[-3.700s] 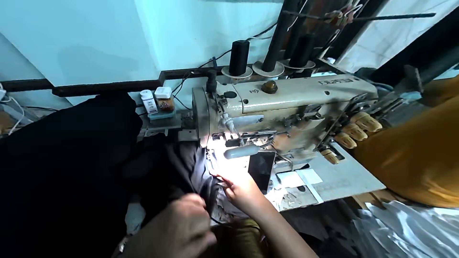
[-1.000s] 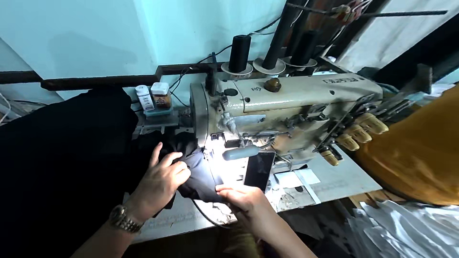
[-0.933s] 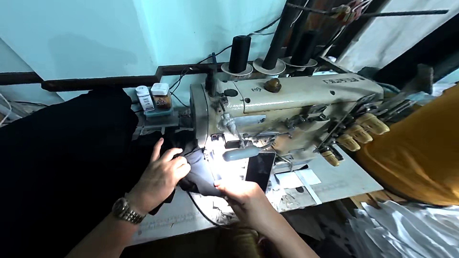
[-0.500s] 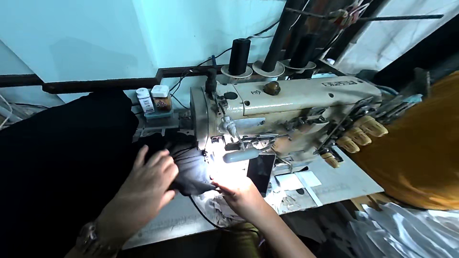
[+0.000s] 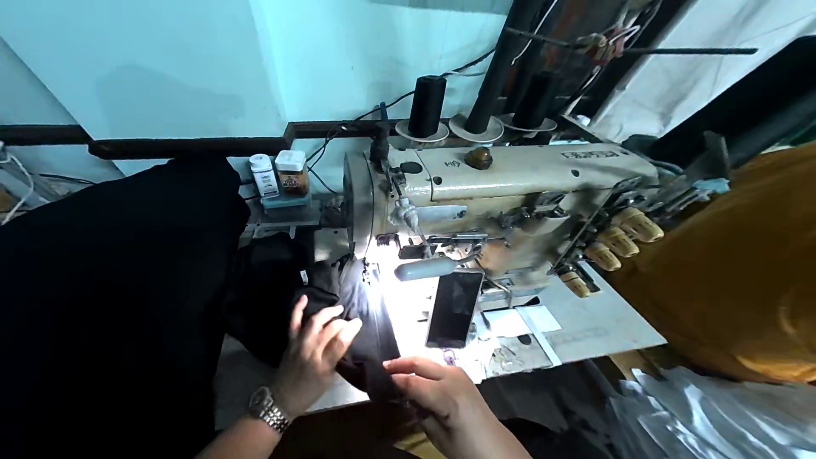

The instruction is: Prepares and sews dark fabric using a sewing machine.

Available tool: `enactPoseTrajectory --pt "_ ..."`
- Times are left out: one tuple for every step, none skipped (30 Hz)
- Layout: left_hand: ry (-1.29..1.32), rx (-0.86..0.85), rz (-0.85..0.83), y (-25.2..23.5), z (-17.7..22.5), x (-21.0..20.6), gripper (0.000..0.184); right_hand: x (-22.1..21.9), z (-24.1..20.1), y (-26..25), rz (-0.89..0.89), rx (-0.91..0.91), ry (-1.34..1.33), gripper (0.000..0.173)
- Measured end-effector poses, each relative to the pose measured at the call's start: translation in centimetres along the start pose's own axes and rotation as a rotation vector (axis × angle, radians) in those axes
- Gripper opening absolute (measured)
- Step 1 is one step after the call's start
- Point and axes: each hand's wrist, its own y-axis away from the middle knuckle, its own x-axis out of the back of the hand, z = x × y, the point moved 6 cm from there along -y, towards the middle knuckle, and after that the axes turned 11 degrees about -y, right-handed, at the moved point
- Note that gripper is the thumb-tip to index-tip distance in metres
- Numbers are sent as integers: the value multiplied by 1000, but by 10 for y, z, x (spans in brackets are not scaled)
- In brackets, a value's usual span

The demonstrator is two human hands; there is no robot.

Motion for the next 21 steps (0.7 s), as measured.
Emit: enactPoseTrajectory --pt "-41 23 6 -4 -7 2 22 4 0 -1 -1 6 6 18" --pt "-73 33 -24 -10 -10 7 20 7 0 0 3 12 5 18" --pt "-89 36 -59 -15 -9 15 19 10 0 1 10 22 3 18" --pt "-93 34 -91 -19 -8 23 17 12 -1 2 20 35 -3 17" --pt "-92 27 -117 -23 -7 29 15 15 -1 2 28 48 -10 16" --pt "-90 18 -136 -25 -5 33 14 16 -1 3 35 56 -10 16" --pt "-86 11 -151 -26 -4 36 14 16 -1 5 41 57 -5 16" --pt "-87 5 -161 -25 -3 37 14 15 0 6 43 42 1 16" --pt "-91 -2 -169 -24 -3 36 14 14 1 7 44 18 5 16" --pt "-95 -9 -177 -23 -4 34 14 12 3 9 44 1 6 16" --pt "-100 -17 -186 -22 -5 32 15 10 5 9 46 -7 5 16" --pt "-109 -22 -196 -23 -7 31 17 9 7 9 49 -7 6 16" --pt "-122 -26 -210 -26 -9 29 18 9 9 7 52 -4 12 15" --pt "-134 -29 -228 -30 -12 28 19 9 11 3 53 -1 22 15" --pt "-141 -33 -247 -36 -16 25 19 10 14 -2 56 -1 35 16" --pt "-146 -36 -258 -41 -21 22 20 10 17 -8 58 -5 50 16" --pt "-150 -36 -268 -46 -26 17 20 10 21 -14 60 -9 67 17" --pt "-149 -37 -279 -52 -32 12 20 10 25 -20 64 -12 89 18" --pt "-144 -38 -293 -57 -37 7 21 10 28 -25 70 -11 122 18" --pt "-139 -37 -312 -62 -41 2 22 10 32 -30 89 -7 165 17" --pt "-137 -34 -339 -66 -46 -2 23 9 35 -34 112 1 212 17"
